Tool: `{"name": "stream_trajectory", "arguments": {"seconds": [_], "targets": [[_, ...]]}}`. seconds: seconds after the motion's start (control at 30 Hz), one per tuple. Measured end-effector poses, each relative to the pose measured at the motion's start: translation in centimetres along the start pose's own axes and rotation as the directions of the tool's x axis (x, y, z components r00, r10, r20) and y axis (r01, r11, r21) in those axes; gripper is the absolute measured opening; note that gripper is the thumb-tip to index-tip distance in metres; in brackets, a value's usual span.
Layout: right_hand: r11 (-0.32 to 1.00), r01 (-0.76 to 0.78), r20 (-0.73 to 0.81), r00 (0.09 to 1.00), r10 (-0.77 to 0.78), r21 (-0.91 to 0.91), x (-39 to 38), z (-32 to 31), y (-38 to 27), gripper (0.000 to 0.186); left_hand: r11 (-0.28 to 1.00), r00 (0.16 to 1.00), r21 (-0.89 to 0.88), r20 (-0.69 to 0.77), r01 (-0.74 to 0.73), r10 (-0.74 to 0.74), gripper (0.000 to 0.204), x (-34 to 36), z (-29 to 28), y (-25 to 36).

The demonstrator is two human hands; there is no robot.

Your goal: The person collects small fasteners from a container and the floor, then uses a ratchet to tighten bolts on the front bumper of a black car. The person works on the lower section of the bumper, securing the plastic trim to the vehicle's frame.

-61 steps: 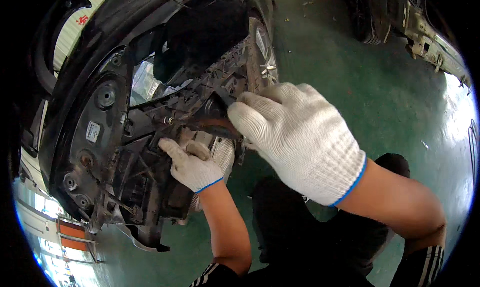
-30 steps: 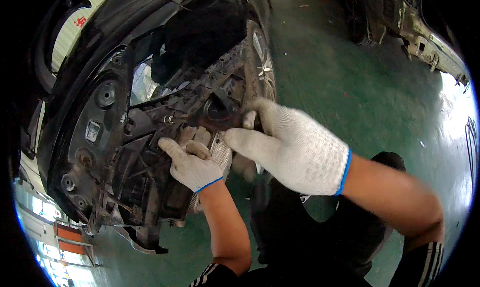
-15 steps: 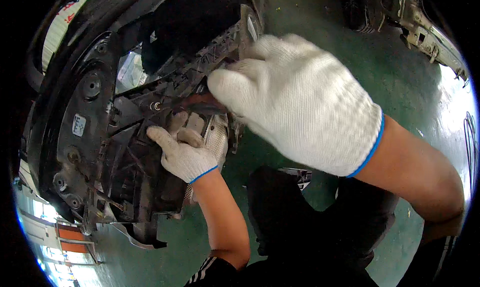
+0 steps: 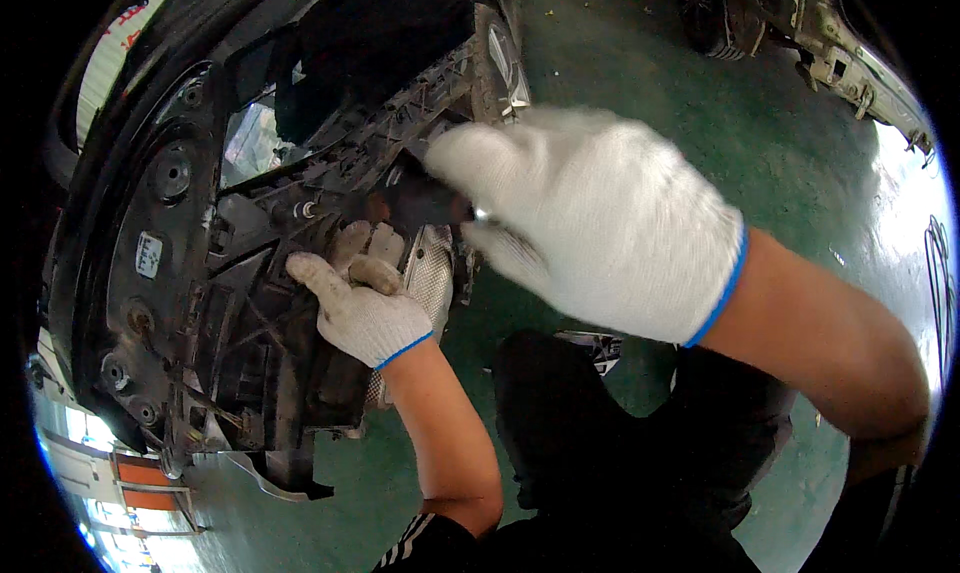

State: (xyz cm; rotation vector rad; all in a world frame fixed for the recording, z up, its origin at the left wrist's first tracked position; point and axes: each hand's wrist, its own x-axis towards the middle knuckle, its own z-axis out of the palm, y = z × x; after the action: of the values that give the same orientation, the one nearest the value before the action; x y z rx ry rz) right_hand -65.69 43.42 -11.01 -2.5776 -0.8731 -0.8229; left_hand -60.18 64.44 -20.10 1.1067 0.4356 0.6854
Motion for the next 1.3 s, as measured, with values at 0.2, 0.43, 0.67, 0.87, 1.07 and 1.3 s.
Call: {"name": "stream_trajectory", "arguments": {"seconds": [0.2,0.43,0.67,0.87,1.07,1.3], "targets": [[-0.121,-0.719,0.714,0.627,0.311,0.684,-1.0,0.5,-2.8,0.046,0.988,0.997,0.135,0.027,-0.079,0.076,0.086,-0.8,0.0,0.0],[0.921,-0.333,0.348,0.903,0.250,0.201,1.3,-1.1,-1.0,0.034,0.998,1.000,-0.068,-0.023,0.013,-0.015,0.072,-0.2,0.1,0.5],[0.156,-0.709,0.671,0.703,0.235,0.688,0.5,0.5,-1.0,0.038,0.988,1.000,-0.149,-0.007,0.026,-0.027,0.084,0.4,-0.3,-0.4],[0.967,-0.228,0.470,0.870,0.148,0.116,2.5,-2.2,-0.9,0.039,0.993,0.999,-0.113,0.023,0.028,-0.026,0.074,-0.5,0.5,0.4],[0.656,-0.418,0.498,0.864,0.074,0.628,0.4,2.4,-2.1,0.046,0.997,0.999,-0.061,0.014,0.037,-0.036,0.074,0.1,-0.2,-0.2],[0.838,0.417,0.158,0.909,-0.386,-0.352,4.3,-1.5,1.1,0.044,0.992,0.998,-0.123,0.066,0.031,-0.023,0.080,-0.4,0.2,0.4]]}}
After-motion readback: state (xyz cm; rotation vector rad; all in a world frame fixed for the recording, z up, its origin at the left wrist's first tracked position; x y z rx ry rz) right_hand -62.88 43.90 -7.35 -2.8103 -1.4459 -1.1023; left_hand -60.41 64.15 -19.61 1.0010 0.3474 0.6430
